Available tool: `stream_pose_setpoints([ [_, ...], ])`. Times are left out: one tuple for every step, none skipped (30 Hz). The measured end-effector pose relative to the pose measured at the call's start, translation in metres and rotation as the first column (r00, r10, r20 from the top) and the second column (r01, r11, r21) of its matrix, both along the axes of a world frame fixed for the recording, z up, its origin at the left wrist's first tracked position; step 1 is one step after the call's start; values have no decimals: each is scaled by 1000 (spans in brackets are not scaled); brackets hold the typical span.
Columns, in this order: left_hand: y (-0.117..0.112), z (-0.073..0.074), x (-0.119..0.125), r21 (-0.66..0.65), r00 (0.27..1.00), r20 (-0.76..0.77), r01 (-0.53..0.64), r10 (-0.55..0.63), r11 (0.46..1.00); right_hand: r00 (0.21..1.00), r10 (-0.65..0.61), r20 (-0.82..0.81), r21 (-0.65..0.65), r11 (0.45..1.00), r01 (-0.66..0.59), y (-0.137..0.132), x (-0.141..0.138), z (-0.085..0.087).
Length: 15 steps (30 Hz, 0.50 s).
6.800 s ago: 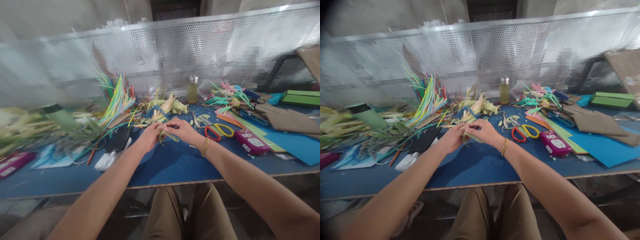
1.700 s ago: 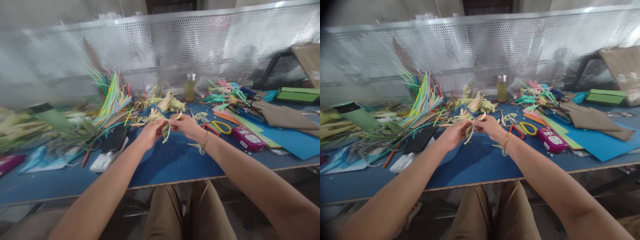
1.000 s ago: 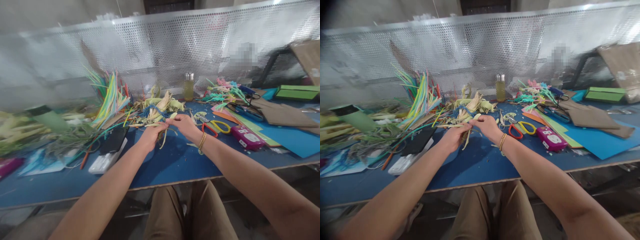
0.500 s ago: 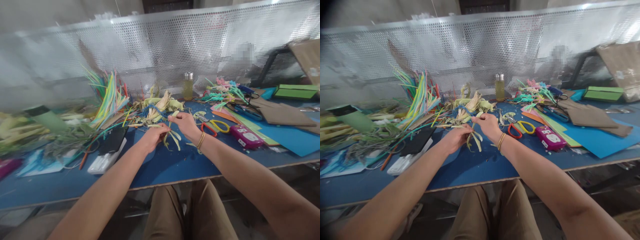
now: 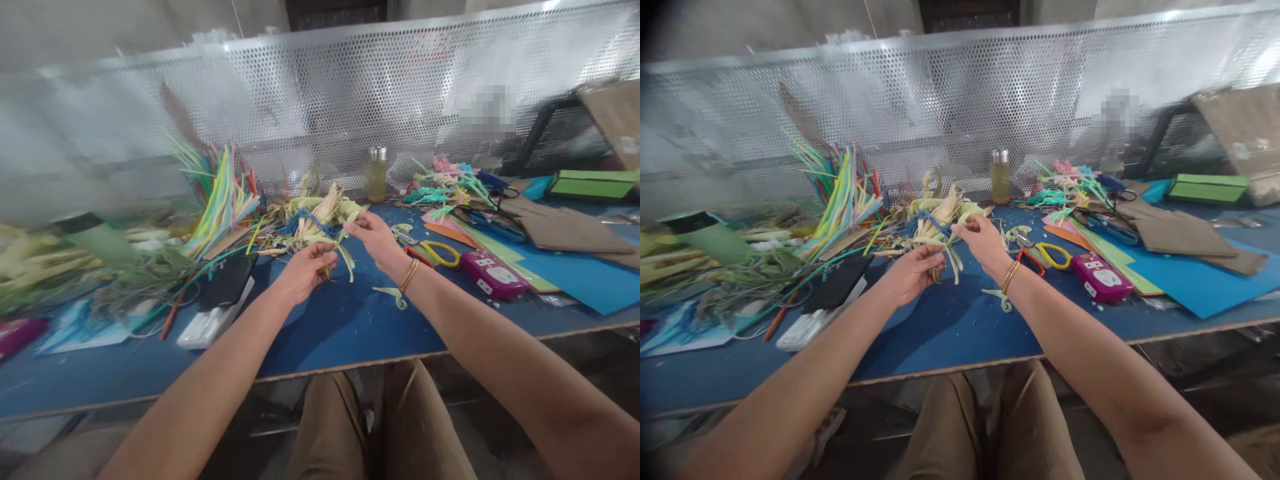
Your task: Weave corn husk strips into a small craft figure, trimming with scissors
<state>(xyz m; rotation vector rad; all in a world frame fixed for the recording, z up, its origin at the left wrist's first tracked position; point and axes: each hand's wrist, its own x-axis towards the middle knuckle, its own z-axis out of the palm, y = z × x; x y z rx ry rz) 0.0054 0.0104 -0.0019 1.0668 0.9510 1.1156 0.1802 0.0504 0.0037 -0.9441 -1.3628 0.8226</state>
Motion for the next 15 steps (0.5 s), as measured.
stream_pose_setpoints([
  [1,0,0,12,1000,-24,1,-1,1000,999,-50,21,51,997,49,0,0,0],
  [1,-1,-1,23,999,-49,14,-13,1000,994,-92,62,95,992,86,0,0,0],
  [1,-1,-1,34,997,-72,31,-28,999,985,-123,122,134,985,107,-1,0,1],
  [1,-1,-1,47,995,-89,44,-40,998,970,-149,194,171,978,116,-2,1,1],
  [1,-1,0,63,994,-103,52,-45,997,946,-179,269,206,971,126,-4,1,2],
  [1,-1,0,80,992,-119,54,-44,995,914,-221,339,237,961,144,-6,1,3],
  [0,-1,0,98,990,-139,51,-37,994,877,-268,399,266,949,169,-8,1,5],
  [0,-1,0,120,986,-163,48,-28,992,838,-305,453,288,939,186,-10,2,6],
  [0,-1,0,141,981,-191,49,-22,989,806,-318,500,296,937,186,-13,2,8],
  [0,-1,0,161,976,-219,56,-20,985,790,-301,535,285,944,166,-14,2,9],
  [0,-1,0,178,969,-246,66,-20,982,793,-251,556,255,959,124,-16,2,10],
  [0,0,-1,194,963,-270,78,-23,978,811,-171,559,210,976,61,-17,2,10],
  [0,0,-1,204,957,-288,90,-28,975,839,-78,538,154,988,-7,-17,1,10],
  [1,-1,-1,209,955,-295,99,-33,973,872,19,489,93,993,-74,-17,1,10],
  [1,-1,-1,207,957,-289,100,-36,973,903,107,415,31,991,-131,-16,-1,9],
])
